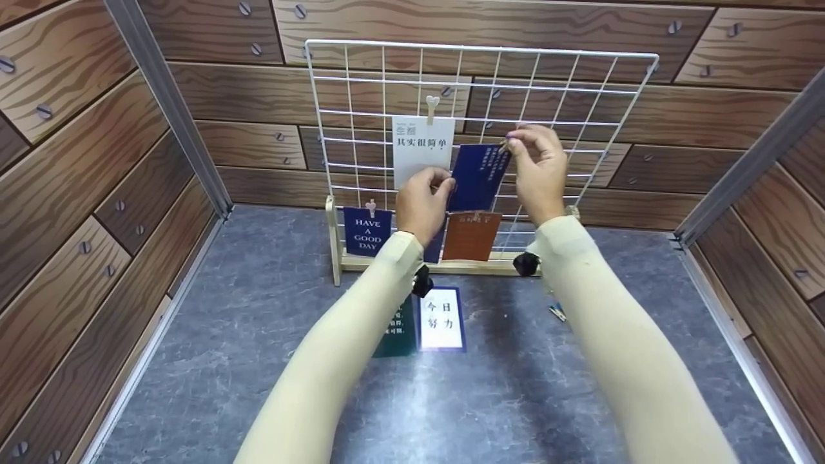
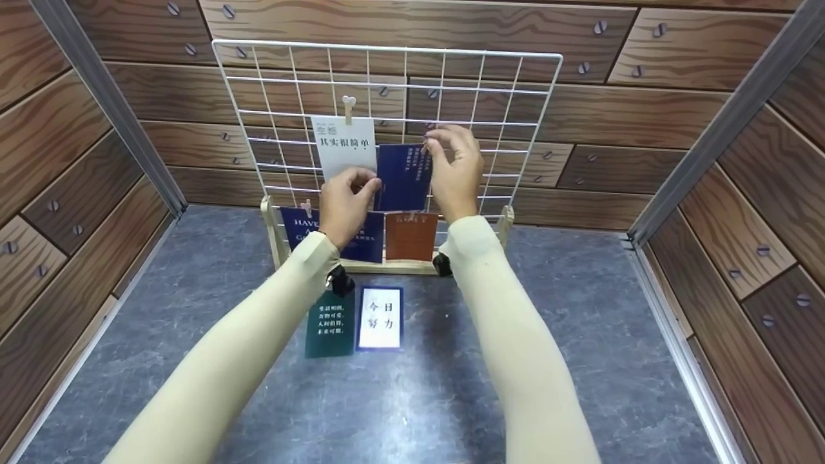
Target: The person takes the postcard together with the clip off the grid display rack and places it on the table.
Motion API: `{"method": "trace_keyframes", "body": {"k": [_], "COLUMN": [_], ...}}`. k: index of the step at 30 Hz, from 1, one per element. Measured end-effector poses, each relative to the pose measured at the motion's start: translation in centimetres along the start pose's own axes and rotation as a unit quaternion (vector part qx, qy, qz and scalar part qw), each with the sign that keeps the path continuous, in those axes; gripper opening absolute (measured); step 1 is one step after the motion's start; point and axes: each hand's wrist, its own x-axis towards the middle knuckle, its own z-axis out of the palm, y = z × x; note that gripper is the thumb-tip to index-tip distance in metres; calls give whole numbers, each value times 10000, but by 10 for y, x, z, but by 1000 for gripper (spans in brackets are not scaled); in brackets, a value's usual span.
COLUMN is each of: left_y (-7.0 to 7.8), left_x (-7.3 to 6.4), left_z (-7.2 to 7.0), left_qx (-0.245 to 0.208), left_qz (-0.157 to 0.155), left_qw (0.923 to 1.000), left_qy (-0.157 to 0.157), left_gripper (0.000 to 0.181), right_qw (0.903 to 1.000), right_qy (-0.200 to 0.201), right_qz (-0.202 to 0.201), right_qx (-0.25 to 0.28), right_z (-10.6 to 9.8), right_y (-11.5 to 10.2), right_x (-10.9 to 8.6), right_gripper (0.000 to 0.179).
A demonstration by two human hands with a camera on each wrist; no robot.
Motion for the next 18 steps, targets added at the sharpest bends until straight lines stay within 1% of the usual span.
{"method": "trace_keyframes", "body": {"k": [5,11,14,16,18], "left_y": [1,-1,-2,-4,-6], "left_x": [-4,-11,-15,-18,-22], "left_z": [-3,-7,-10,-13,-15], "left_qx": [39,135,140,97,-66], "left_qz": [179,422,572,659,673], "left_qw": [9998,9990,9983,9978,9977], "left_qy": [-29,-54,-30,8,13], "left_gripper": [12,12,12,11,10], "right_qw": [9999,9995,9992,9988,9985], "right_qy": [-40,-44,-111,-153,-213], "right_qz": [-118,-250,-335,-428,-483], "right_qx": [59,-201,-199,-196,-141], "right_z": [-5,-8,-10,-13,-16], "right_y": [-2,-10,-16,-20,-23], "right_x": [-6,-11,-15,-18,-23], "right_gripper": [9,8,9,9,9]}}
